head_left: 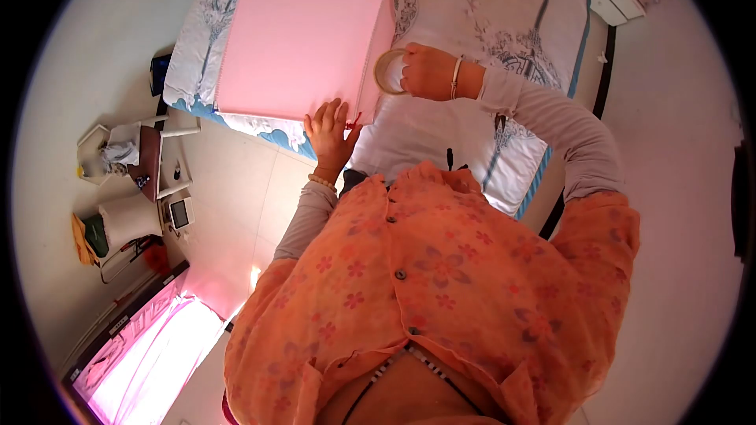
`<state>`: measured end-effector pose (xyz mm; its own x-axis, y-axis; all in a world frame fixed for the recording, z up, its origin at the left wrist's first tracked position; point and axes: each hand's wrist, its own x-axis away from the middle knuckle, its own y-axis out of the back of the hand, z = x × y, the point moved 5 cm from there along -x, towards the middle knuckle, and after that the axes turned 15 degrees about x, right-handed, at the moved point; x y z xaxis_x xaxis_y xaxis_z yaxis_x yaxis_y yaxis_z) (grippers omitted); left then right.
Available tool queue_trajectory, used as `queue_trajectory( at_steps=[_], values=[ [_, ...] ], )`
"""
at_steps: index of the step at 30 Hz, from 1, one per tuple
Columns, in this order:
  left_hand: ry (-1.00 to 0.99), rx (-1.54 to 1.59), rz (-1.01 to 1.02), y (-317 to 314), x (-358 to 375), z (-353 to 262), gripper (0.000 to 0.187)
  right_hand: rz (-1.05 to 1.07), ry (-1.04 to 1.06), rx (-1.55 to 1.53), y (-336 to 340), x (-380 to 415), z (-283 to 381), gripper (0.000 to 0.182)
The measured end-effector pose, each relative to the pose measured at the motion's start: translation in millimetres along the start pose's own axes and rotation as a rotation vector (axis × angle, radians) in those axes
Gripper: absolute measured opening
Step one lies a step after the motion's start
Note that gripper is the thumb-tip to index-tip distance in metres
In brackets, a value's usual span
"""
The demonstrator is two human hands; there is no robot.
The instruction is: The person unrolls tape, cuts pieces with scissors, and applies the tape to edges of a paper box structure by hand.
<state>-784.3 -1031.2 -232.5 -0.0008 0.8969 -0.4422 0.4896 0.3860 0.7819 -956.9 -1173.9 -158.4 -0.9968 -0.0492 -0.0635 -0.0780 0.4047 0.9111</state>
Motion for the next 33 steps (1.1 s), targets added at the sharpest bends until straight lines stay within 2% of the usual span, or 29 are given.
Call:
queue_trajectory(
  at_steps=[3, 7, 9, 13, 15, 18, 22, 25, 27, 30, 33],
  values=[
    [0.011, 0.013, 0.02, 0, 0, 0, 0.06, 0.039, -0.086, -0.104, 1, -3, -18, 0.02],
    [0.025, 0.006, 0.033, 0, 0, 0, 0.06, 0.07, -0.124, -0.006, 4, -10, -34, 0.026],
    [0.028, 0.006, 0.042, 1, -2, 0, 0.06, -0.012, -0.238, -0.049, 16, -10, -60, 0.028],
    [0.053, 0.03, 0.061, 1, 0, 2, 0.061, 0.106, -0.154, -0.053, 16, -17, -66, 0.029],
    [0.056, 0.03, 0.065, 1, 0, 3, 0.061, 0.156, -0.01, -0.048, -2, -9, -69, 0.024],
    [0.046, 0.025, 0.053, 1, 0, 4, 0.06, 0.215, 0.066, -0.001, -20, 15, -68, 0.019],
    [0.058, 0.028, 0.051, 0, 1, 7, 0.059, 0.275, 0.081, -0.014, -28, 29, -70, 0.012],
    [0.075, 0.024, 0.067, 0, 1, 7, 0.059, 0.17, 0.008, -0.113, -17, 31, -80, 0.009],
    [0.084, 0.019, 0.077, 0, 1, 6, 0.059, 0.265, -0.066, -0.18, -18, 33, -81, 0.011],
    [0.091, 0.021, 0.075, -1, 0, 7, 0.059, 0.272, -0.093, -0.139, -21, 29, -82, 0.017],
    [0.085, 0.021, 0.06, 0, 0, 9, 0.059, 0.161, -0.091, -0.108, -15, 21, -89, 0.021]
  ],
)
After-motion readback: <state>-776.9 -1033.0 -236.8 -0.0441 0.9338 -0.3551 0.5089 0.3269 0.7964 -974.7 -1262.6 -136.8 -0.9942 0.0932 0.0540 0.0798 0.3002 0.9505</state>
